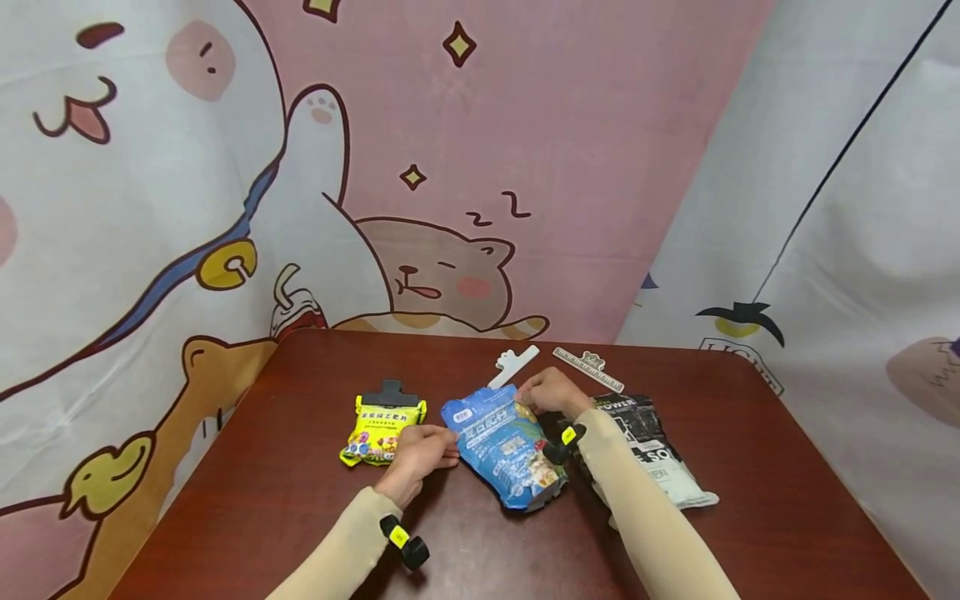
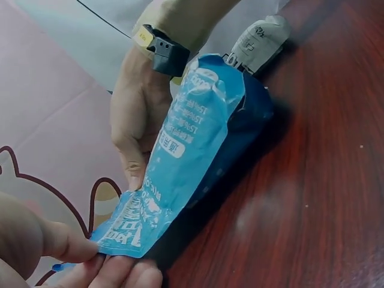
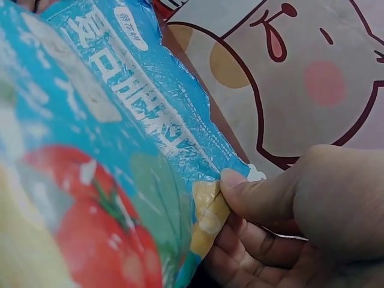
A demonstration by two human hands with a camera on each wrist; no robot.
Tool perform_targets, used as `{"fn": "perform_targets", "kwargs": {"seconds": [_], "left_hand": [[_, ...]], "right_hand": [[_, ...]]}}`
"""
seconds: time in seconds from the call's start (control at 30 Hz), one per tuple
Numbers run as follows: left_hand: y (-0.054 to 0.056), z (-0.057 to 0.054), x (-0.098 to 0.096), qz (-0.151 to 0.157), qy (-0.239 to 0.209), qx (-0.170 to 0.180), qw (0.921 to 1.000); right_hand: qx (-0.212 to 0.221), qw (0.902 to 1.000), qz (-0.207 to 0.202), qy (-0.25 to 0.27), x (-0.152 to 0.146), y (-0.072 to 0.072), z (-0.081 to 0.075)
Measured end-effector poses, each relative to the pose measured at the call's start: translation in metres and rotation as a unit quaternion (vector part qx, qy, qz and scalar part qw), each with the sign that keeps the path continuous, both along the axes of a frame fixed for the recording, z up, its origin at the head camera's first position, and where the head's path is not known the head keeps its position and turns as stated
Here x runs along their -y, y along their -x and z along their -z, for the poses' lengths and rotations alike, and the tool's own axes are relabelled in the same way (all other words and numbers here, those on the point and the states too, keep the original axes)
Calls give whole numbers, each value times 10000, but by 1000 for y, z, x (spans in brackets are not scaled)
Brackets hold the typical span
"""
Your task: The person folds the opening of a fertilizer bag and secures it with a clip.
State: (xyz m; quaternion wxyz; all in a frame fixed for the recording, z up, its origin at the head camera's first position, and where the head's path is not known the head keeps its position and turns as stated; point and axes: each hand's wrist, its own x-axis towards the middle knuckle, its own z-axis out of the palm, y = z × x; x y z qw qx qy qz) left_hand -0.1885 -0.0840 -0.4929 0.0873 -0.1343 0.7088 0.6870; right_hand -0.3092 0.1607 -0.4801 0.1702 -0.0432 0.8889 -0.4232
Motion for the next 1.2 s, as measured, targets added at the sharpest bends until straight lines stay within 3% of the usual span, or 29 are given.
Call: {"fn": "perform_targets", "kwargs": {"seconds": [0.23,0.47,0.83,1.2], "left_hand": [[2,3,-4,-72,-261,-155,9995],[5,6,-5,-219,-333,-394,9984],[15,-1,-9,-174,-518,-736,9958],[27,-9,-11,-167,-414,-1025,9937]], "right_hand": [[-80,9999,-73,119,-6,-2,-1],[-185,9983,28,557,-12,-7,-2],[-948,9912,628,677,-21,-29,-8],[-1136,9821,947,1165,-29,-45,-11]]}}
